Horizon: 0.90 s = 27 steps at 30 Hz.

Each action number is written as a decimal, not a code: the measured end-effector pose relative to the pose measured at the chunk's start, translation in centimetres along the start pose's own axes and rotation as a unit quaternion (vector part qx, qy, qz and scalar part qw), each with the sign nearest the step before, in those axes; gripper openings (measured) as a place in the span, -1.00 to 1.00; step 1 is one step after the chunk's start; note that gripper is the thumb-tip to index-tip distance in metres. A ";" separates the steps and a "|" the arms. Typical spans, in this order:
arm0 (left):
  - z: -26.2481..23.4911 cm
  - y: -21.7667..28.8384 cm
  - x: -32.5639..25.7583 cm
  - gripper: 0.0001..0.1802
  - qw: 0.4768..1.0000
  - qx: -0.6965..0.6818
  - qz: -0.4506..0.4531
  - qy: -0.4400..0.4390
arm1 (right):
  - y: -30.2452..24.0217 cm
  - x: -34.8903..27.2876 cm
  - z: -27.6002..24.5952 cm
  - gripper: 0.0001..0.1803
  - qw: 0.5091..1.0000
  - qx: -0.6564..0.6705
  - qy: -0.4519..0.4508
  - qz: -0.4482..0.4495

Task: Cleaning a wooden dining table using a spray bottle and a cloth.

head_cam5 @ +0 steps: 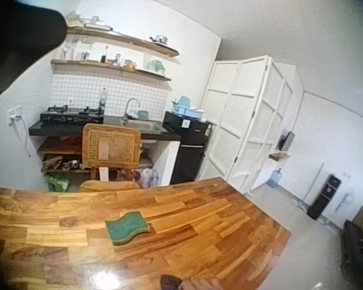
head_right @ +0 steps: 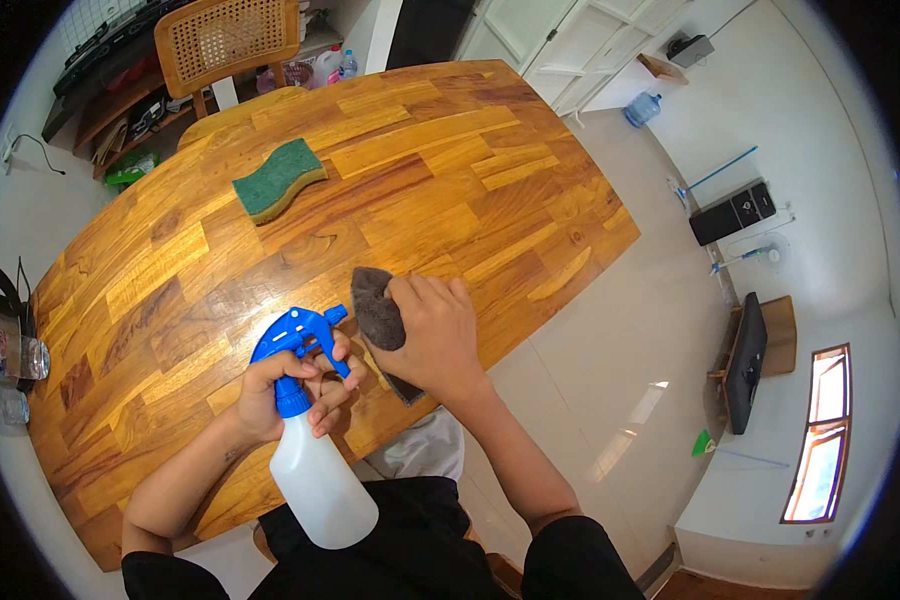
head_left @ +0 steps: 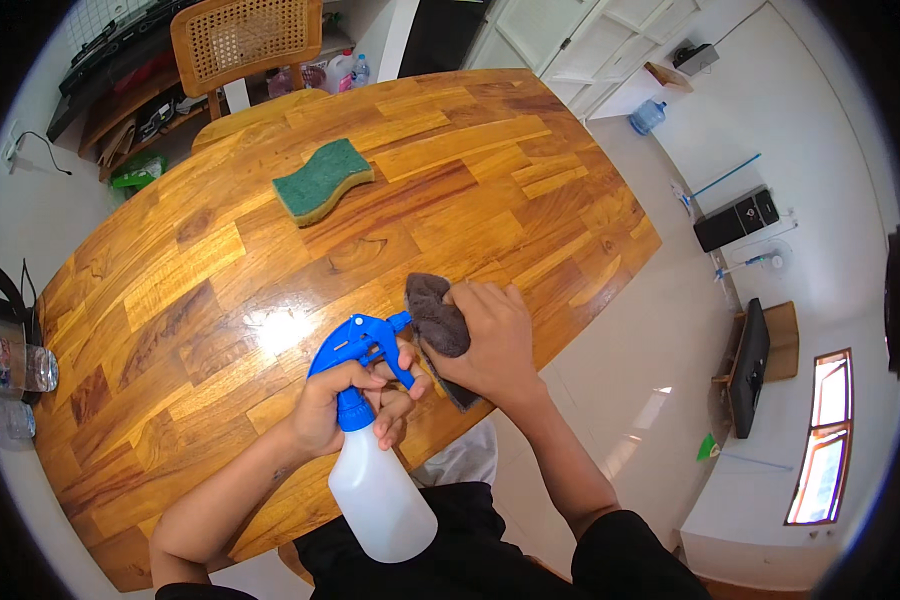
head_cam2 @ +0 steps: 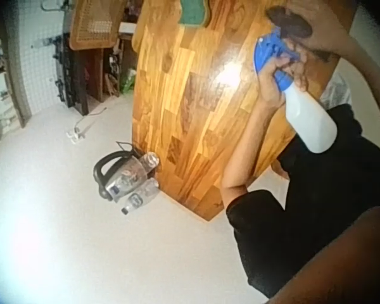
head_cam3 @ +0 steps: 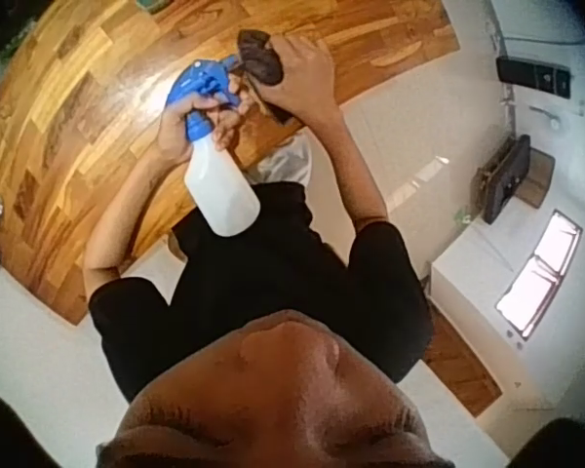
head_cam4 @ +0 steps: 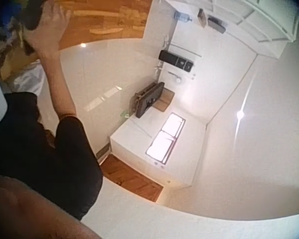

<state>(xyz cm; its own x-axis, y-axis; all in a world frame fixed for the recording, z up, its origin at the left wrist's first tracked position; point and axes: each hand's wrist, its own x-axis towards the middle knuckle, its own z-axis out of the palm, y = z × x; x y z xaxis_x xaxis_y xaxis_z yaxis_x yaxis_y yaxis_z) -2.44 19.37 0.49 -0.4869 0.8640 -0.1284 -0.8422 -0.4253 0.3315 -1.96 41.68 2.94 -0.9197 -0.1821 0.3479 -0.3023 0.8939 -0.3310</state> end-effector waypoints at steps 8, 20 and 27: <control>0.5 0.2 0.1 -0.66 1.000 -0.003 0.021 0.001 | 9.3 1.2 -1.8 -0.59 0.970 -0.064 0.131 0.193; 0.6 0.2 0.0 -0.67 1.000 0.016 0.000 0.006 | 5.6 -1.8 -1.2 -0.56 0.979 -0.065 0.109 0.161; 0.7 0.1 0.4 -0.64 1.000 -0.013 0.005 -0.003 | 4.2 -3.8 -2.6 -0.55 0.998 0.010 0.049 0.028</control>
<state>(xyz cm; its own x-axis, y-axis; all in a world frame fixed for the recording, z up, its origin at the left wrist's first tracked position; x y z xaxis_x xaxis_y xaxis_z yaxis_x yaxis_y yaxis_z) -2.58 19.80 1.12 -0.4934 0.8614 -0.1204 -0.8433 -0.4400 0.3086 0.96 47.14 2.46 -0.9066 -0.0908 0.4121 -0.2575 0.8928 -0.3696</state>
